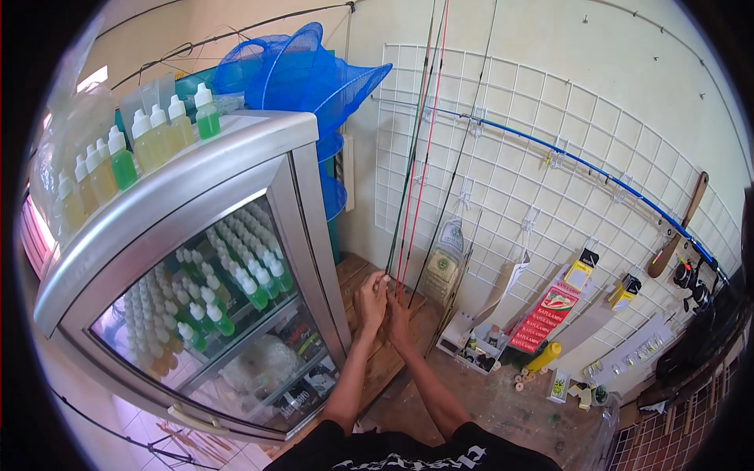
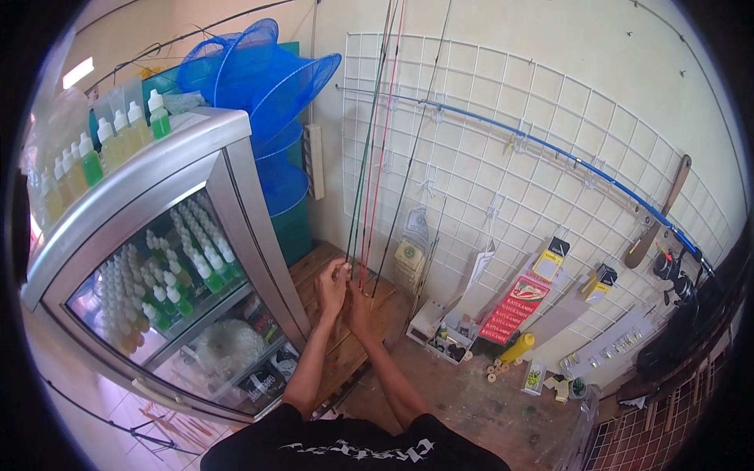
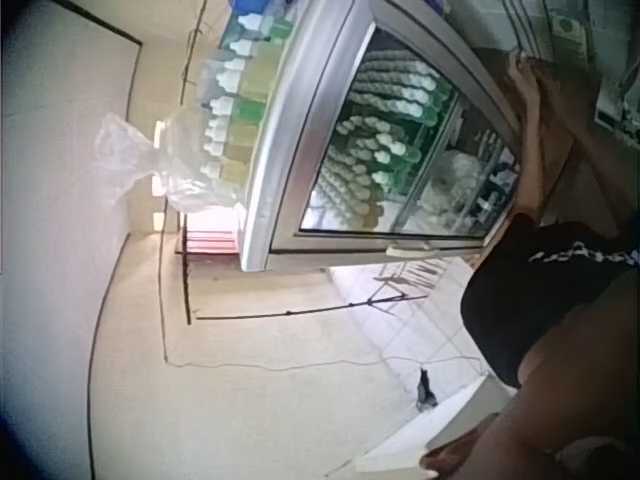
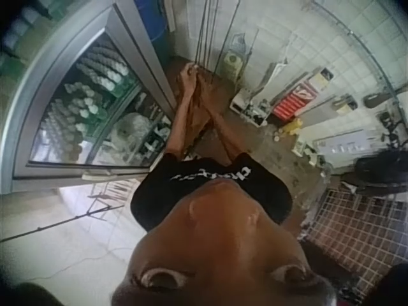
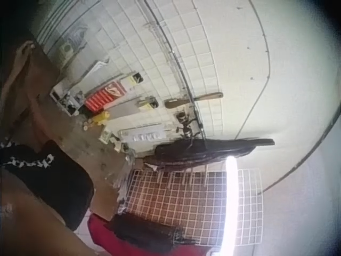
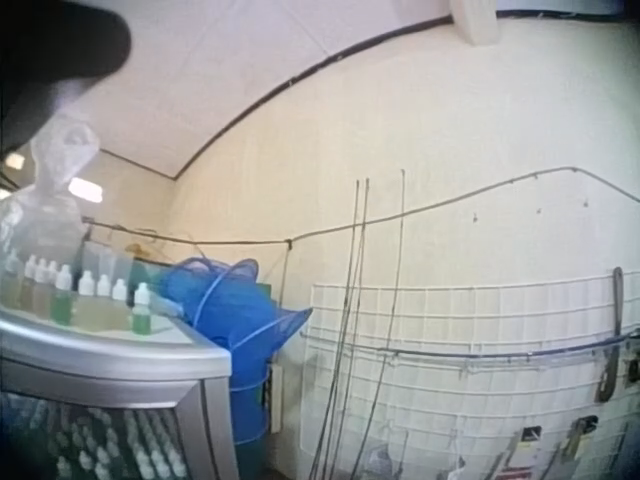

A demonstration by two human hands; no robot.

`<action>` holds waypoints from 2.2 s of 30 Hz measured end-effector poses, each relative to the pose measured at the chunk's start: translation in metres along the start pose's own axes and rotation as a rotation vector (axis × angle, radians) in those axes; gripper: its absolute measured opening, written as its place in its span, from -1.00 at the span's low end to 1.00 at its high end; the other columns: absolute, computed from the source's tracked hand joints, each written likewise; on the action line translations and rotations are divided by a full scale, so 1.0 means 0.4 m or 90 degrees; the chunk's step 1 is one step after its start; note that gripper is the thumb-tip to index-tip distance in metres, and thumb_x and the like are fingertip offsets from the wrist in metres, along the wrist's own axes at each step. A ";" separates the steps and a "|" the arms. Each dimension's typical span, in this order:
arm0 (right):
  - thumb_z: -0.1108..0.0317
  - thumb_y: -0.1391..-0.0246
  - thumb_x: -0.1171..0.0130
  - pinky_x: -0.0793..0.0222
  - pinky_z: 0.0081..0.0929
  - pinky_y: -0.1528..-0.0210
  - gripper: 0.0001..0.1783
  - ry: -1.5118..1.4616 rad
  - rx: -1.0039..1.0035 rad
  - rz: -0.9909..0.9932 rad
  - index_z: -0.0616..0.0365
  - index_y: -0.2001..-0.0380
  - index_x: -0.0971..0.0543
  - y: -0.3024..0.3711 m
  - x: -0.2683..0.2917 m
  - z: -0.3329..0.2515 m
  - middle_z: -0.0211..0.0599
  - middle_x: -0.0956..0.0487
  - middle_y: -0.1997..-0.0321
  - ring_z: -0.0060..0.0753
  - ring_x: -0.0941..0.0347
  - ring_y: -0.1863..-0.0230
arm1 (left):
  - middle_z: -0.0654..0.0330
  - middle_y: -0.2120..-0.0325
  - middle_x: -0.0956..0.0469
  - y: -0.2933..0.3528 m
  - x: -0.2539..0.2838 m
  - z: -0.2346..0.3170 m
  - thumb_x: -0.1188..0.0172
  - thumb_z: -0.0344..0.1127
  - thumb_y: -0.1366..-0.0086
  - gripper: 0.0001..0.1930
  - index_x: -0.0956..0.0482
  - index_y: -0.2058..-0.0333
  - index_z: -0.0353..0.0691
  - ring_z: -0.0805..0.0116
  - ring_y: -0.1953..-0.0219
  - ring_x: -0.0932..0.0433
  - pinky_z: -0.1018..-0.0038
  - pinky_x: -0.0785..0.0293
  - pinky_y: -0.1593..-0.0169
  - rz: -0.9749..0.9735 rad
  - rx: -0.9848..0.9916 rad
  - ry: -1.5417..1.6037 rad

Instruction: Assembling components onto a fishing line at a workbench in a fishing shop.

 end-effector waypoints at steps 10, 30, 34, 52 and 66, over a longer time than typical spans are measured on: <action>0.54 0.01 -0.07 -0.39 -0.15 0.21 -0.47 0.011 -0.032 -0.019 0.24 -0.10 -0.35 -0.034 -0.013 0.060 0.26 -0.52 0.26 0.19 -0.51 0.22 | 0.08 0.40 -0.63 -0.030 -0.027 0.002 -0.14 -0.18 -0.26 -0.73 -0.57 0.20 -0.26 0.24 0.36 -0.61 0.38 -0.47 0.23 -0.002 0.088 -0.016; 0.48 0.10 -0.21 -0.46 -0.14 0.22 -0.29 0.065 -0.072 -0.085 0.19 -0.18 -0.23 -0.006 0.034 -0.013 0.17 -0.56 0.23 0.18 -0.52 0.19 | 0.06 0.15 -0.53 -0.039 -0.037 -0.022 -0.17 -0.30 -0.22 -0.60 -0.42 -0.04 -0.23 0.18 0.03 -0.50 0.35 -0.46 0.05 -0.013 0.074 0.005; 0.48 0.05 -0.19 -0.50 -0.28 0.22 -0.47 0.006 -0.055 -0.046 0.22 -0.06 -0.35 0.012 0.049 -0.011 0.07 -0.60 0.25 0.02 -0.58 0.23 | 0.00 0.12 -0.49 -0.036 -0.041 -0.030 -0.14 -0.30 -0.24 -0.61 -0.41 -0.04 -0.23 0.12 0.13 -0.54 0.26 -0.43 0.05 -0.025 0.063 0.007; 0.37 0.01 -0.24 -0.39 -0.34 0.20 -0.51 0.357 -0.093 0.381 0.27 0.03 -0.33 0.052 0.286 0.252 -0.02 -0.47 0.20 -0.15 -0.46 0.24 | -0.04 0.04 -0.38 -0.020 -0.023 0.002 -0.15 -0.39 -0.23 -0.53 -0.31 -0.11 -0.22 0.06 0.02 -0.41 0.24 -0.35 -0.02 -0.020 0.057 0.018; 0.41 -0.11 -0.11 -0.42 -0.42 0.39 -0.87 0.195 -0.167 0.073 0.24 0.30 -0.45 0.068 0.279 0.310 -0.04 -0.61 0.46 -0.22 -0.60 0.42 | -0.03 0.05 -0.31 0.312 0.012 0.003 -0.12 -0.50 -0.21 -0.65 -0.38 0.00 -0.29 0.03 -0.06 -0.30 0.20 -0.20 -0.11 -0.033 -0.097 -0.111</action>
Point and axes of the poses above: each hand's wrist, its own y-axis away from the middle knuckle, its own x-axis out of the back of the hand, z = x × y, the point moved 5 cm from there along -y, towards the middle knuckle
